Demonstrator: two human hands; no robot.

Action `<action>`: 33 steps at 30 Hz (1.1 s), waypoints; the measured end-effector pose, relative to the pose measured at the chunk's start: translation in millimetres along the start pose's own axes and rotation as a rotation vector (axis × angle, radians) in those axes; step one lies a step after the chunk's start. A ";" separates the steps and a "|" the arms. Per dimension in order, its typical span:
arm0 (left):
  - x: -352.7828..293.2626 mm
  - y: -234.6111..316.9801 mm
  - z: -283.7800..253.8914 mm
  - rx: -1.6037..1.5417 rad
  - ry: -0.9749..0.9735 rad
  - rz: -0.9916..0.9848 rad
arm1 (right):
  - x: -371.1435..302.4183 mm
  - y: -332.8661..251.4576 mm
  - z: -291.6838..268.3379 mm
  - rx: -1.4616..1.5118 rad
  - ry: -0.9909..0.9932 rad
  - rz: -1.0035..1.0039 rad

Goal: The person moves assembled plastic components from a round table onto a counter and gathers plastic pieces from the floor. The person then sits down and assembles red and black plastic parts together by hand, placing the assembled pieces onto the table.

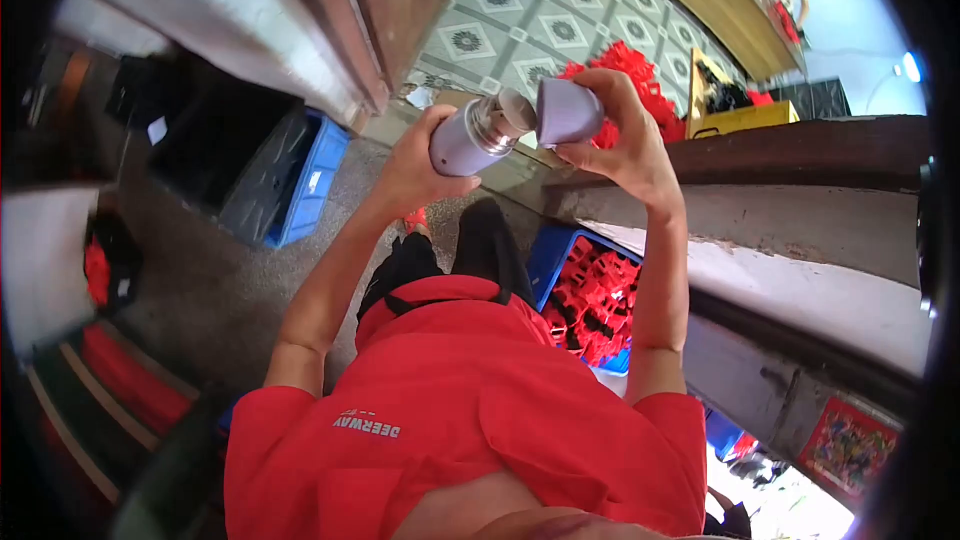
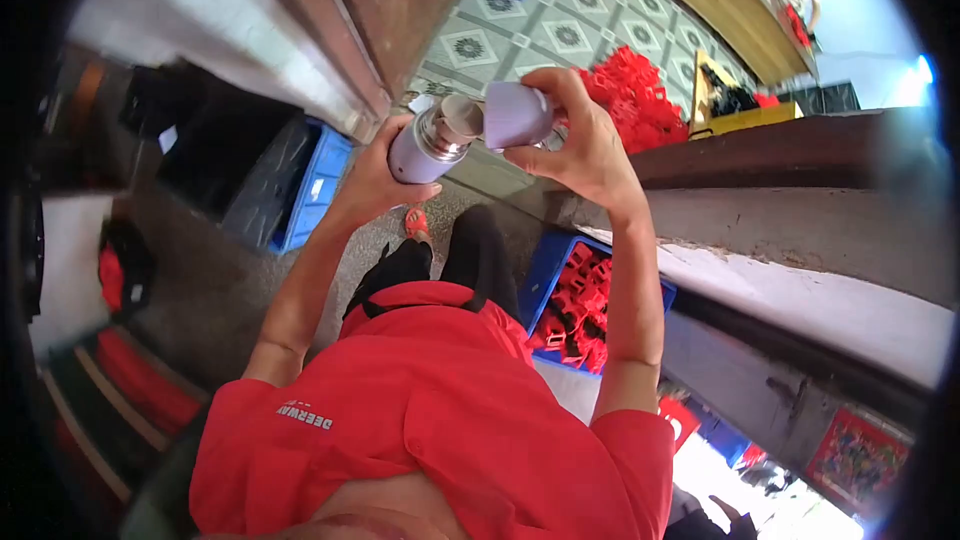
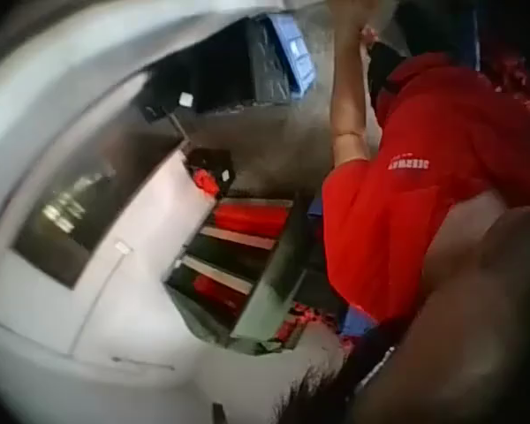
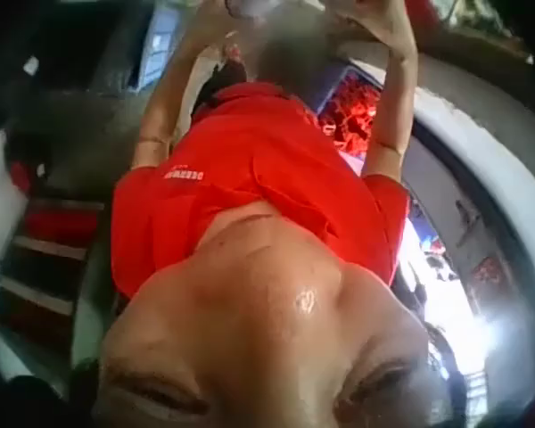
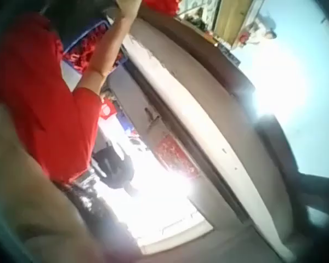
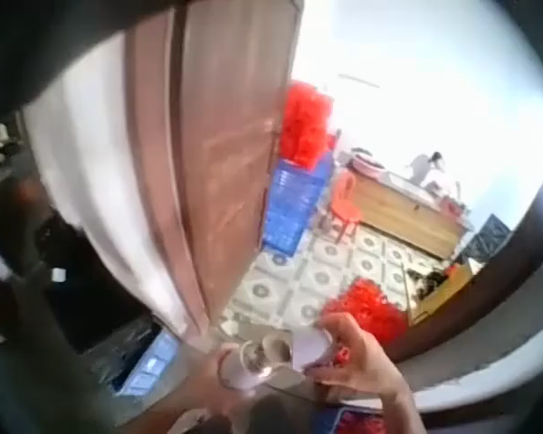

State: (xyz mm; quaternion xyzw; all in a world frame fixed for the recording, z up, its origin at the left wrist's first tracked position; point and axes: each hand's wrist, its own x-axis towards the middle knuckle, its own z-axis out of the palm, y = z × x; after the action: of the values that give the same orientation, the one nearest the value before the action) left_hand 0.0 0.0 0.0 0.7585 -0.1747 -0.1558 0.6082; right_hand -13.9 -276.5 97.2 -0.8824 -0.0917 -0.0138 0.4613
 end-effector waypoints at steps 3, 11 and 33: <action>52.1 0.2 -1.4 0.013 -0.132 -0.016 | 39.4 11.2 -20.8 0.026 -0.101 -0.106; 261.9 1.8 14.2 0.039 -0.293 0.001 | 182.6 90.1 -99.0 -0.050 -0.159 -0.073; 726.5 22.8 149.7 0.068 -0.646 0.042 | 383.1 331.5 -374.9 0.503 -0.189 0.348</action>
State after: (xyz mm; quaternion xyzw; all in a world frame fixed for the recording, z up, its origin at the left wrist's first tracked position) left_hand 578.0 -464.8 -26.7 0.6858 -0.3795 -0.3697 0.4989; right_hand 443.0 -710.4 85.0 -0.7406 0.0175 0.1706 0.6497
